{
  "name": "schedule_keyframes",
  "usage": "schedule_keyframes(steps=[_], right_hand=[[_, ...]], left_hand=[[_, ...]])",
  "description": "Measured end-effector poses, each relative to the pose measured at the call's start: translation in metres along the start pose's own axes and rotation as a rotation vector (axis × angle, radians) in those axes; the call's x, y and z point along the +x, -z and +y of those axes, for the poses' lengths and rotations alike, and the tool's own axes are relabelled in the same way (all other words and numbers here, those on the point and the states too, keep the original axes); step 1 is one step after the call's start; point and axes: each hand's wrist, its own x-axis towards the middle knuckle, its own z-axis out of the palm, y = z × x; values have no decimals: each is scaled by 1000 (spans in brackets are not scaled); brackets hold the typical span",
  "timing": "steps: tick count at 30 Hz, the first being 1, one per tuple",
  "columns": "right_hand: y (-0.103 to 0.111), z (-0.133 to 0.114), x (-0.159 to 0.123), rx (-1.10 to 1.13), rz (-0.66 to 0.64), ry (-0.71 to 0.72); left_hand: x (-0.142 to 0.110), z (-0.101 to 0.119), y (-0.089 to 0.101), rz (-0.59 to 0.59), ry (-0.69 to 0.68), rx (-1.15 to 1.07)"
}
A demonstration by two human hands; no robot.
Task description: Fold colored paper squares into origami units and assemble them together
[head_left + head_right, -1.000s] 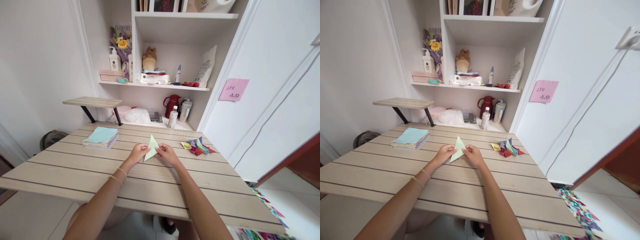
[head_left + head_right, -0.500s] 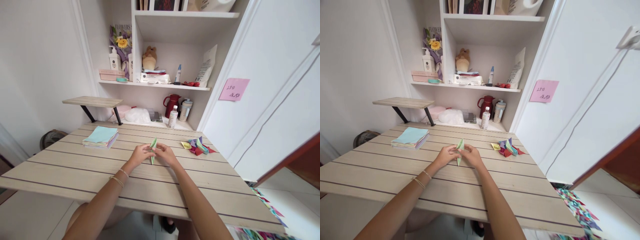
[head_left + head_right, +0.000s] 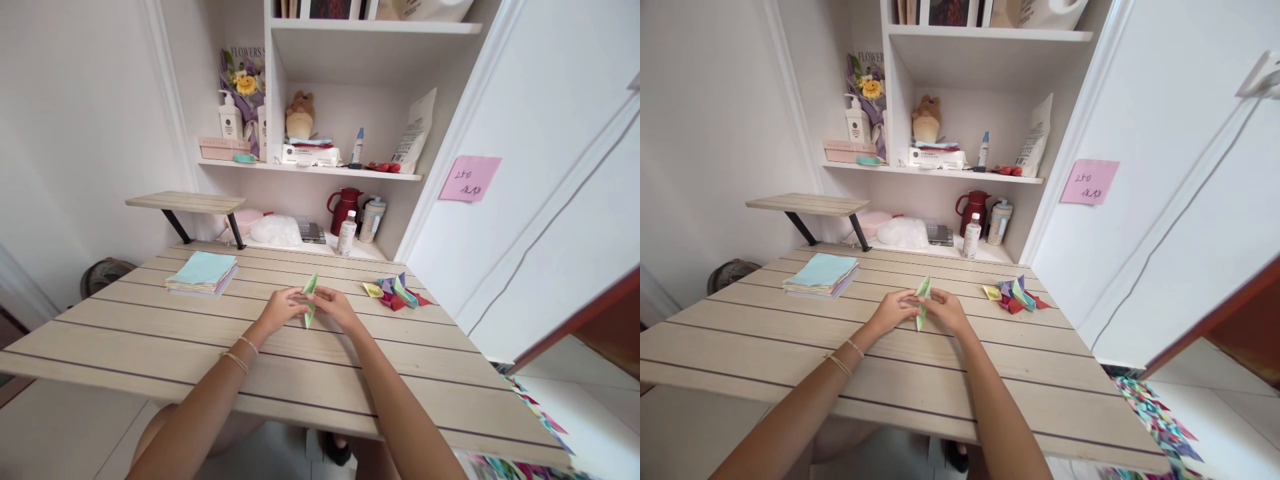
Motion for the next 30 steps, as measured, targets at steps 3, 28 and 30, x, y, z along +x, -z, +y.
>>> schedule_keyframes(steps=[3,28,30], right_hand=[[2,-2,0,12,-4,-27],[3,-4,-2,-38,-102,-1],[5,-4,-2,-28,-123,-3]], left_hand=[[1,0,0,7,10,-39],[2,-1,1,-32,29,-49],[2,0,2,-43,22,-24]])
